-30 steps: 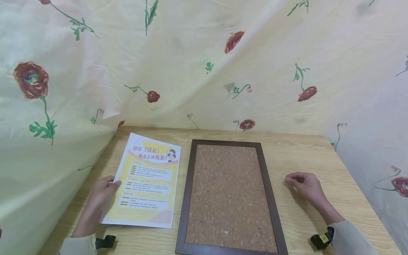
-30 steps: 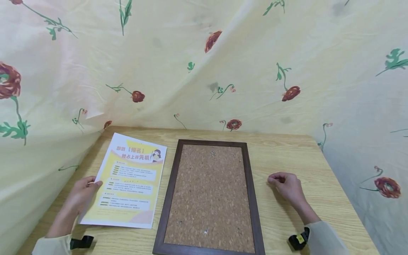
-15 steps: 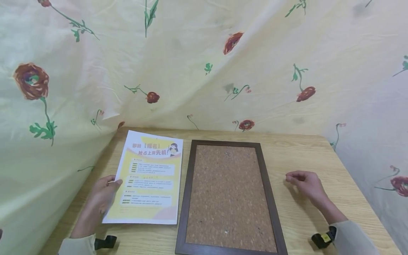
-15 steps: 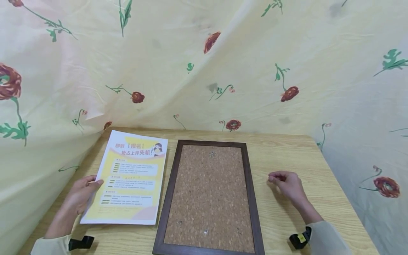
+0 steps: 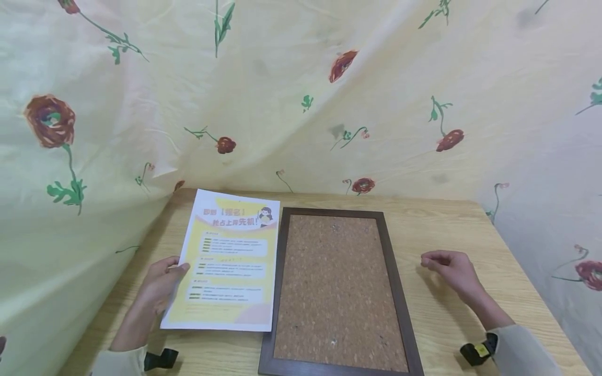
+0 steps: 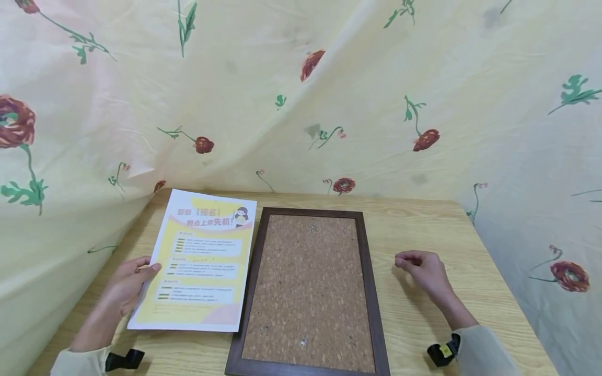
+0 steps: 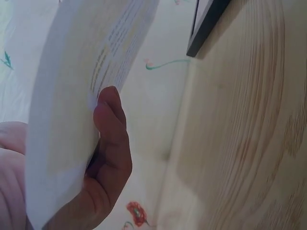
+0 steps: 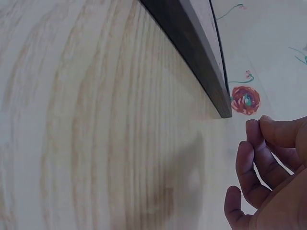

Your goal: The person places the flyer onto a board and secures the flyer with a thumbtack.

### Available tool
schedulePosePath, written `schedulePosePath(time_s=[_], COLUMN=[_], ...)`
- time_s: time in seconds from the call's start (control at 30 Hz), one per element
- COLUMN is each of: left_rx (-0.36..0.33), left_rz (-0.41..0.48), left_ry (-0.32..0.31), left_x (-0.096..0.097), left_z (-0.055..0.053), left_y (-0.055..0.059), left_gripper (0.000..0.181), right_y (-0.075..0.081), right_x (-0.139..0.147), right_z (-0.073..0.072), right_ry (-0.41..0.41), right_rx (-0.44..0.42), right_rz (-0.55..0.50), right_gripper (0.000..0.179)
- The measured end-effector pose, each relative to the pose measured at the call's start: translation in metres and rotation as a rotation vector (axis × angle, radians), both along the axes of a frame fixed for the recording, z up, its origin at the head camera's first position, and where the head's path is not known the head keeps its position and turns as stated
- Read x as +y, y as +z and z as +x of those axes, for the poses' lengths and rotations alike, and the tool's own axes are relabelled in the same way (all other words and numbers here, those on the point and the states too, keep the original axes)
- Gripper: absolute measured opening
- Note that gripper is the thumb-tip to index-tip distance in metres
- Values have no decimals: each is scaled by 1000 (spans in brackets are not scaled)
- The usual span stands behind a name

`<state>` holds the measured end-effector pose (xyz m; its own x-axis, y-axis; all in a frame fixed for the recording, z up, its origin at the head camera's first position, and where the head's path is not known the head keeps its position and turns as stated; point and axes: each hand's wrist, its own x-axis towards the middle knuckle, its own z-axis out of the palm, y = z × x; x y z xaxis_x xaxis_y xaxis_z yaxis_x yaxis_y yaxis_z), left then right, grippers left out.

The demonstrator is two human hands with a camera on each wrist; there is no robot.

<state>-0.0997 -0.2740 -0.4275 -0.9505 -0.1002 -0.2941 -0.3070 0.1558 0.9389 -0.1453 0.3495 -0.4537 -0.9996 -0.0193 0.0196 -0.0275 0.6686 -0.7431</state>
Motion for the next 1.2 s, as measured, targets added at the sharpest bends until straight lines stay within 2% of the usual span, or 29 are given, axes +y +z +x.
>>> schedulePosePath(time_s=[0.43,1.0,1.2], left_rx=[5,28,34], left_rz=[42,96,89], left_ry=[-4,-6,-23], left_x=[18,42,50], left_z=[0,-5,-7], left_y=[5,8,9], left_gripper=[35,37,34], right_y=[13,24,30], right_x=[-5,-10,-14], right_z=[1,-1,-3], right_ry=[30,22,22], right_rx=[52,25,30], right_rz=[0,-23,-31], right_gripper=[32,37,38])
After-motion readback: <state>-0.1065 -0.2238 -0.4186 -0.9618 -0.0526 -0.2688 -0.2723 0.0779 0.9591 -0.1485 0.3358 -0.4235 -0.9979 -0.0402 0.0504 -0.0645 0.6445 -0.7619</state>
